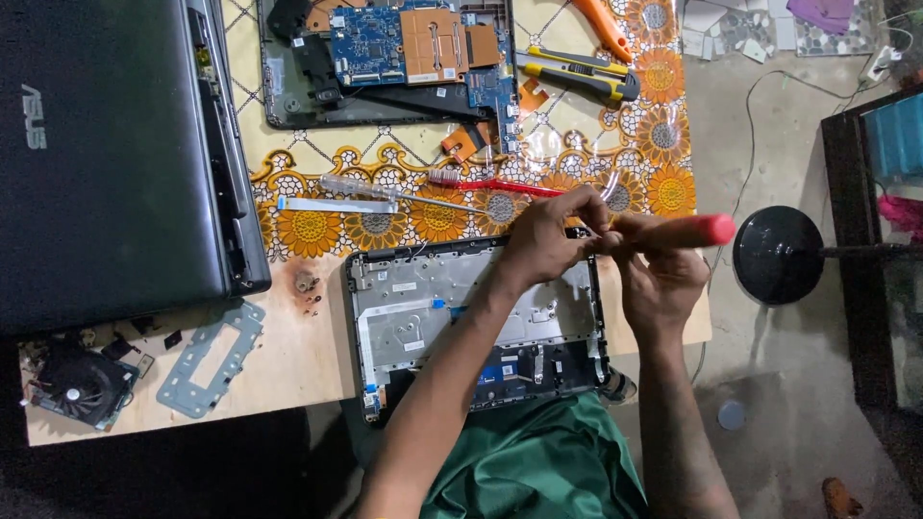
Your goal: The person uses a red-handled screwdriver to remove screws from the back panel of a disassembled laptop. They then use their fingers to remove small components and screws from the laptop's interior.
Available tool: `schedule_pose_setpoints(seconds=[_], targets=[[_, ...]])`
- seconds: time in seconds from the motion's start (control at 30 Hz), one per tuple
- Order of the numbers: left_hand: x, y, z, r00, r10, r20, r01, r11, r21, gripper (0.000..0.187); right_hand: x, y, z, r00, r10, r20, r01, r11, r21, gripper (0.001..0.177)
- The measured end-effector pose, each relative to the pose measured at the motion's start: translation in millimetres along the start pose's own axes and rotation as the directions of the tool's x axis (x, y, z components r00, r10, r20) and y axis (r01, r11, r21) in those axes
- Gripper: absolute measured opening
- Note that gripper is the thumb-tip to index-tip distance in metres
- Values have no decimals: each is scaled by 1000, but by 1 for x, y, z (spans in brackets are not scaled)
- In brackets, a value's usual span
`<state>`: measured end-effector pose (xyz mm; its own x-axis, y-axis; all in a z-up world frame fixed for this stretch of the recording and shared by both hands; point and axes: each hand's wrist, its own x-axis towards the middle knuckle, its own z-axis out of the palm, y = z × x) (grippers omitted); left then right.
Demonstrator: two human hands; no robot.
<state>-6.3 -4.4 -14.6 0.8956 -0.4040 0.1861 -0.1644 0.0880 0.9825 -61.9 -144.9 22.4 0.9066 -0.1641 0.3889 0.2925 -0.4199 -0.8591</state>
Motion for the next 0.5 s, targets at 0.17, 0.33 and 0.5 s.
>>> schedule_pose_setpoints(seconds=[0.17, 0.33, 0.5], targets=[[0, 1, -3, 998, -15, 58, 17, 999, -29, 25, -5, 1, 2, 998, 25, -63, -25, 1000, -13, 18], [-3, 11, -9, 995, -17, 101, 23, 998, -58, 29, -5, 7, 4, 996, 63, -70, -59, 997, 53, 21], [0, 2, -8, 992, -15, 126, 29, 994, -109, 28, -1, -16, 3, 999, 41, -22, -42, 999, -20, 24]])
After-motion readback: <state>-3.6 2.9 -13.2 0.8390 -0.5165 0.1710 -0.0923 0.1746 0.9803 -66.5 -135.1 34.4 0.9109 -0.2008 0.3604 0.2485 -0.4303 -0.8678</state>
